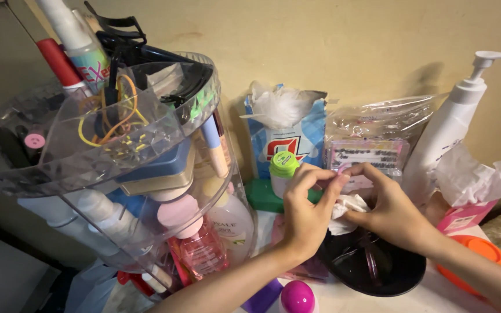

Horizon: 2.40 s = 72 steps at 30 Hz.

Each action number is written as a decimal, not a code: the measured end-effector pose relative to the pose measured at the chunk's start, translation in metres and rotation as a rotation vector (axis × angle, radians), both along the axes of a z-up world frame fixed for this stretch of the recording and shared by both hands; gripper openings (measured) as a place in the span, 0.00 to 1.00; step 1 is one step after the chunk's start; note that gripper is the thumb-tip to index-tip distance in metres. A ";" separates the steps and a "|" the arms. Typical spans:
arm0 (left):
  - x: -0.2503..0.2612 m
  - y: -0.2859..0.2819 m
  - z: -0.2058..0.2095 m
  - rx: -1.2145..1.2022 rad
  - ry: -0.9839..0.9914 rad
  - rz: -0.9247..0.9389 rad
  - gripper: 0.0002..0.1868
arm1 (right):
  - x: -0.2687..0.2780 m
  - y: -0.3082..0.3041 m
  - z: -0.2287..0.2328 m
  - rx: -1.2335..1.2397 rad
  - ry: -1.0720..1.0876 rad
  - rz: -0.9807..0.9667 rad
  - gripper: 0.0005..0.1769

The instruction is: Cleaning and organizing makeup tools and accessories.

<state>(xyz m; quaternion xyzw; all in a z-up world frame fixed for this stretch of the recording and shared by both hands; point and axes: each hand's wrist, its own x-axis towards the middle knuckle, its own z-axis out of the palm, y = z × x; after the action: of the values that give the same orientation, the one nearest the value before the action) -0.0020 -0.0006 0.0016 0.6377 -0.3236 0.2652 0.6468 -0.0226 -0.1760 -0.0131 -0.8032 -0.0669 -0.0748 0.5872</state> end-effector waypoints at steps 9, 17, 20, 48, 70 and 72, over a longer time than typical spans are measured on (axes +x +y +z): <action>-0.002 0.000 -0.001 0.022 -0.045 0.043 0.07 | -0.001 0.005 -0.001 0.057 -0.157 -0.041 0.30; -0.004 -0.001 -0.001 0.082 -0.067 0.006 0.06 | -0.009 0.006 0.013 0.155 -0.056 -0.091 0.34; -0.003 -0.002 0.002 0.061 -0.050 0.042 0.06 | -0.001 0.002 -0.001 0.088 -0.057 -0.032 0.35; 0.001 -0.004 0.001 0.004 0.086 -0.038 0.09 | 0.008 -0.004 -0.013 0.004 -0.065 0.094 0.35; 0.001 -0.005 -0.001 0.007 0.018 -0.012 0.08 | 0.007 -0.004 -0.009 0.024 -0.030 0.081 0.35; 0.000 -0.005 0.001 -0.006 0.020 -0.002 0.08 | 0.005 -0.002 -0.007 0.038 -0.039 0.100 0.33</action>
<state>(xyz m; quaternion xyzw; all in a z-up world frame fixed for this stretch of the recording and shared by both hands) -0.0015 -0.0054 0.0021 0.6380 -0.3172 0.2590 0.6521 -0.0179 -0.1784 -0.0204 -0.7859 -0.1171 -0.0623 0.6039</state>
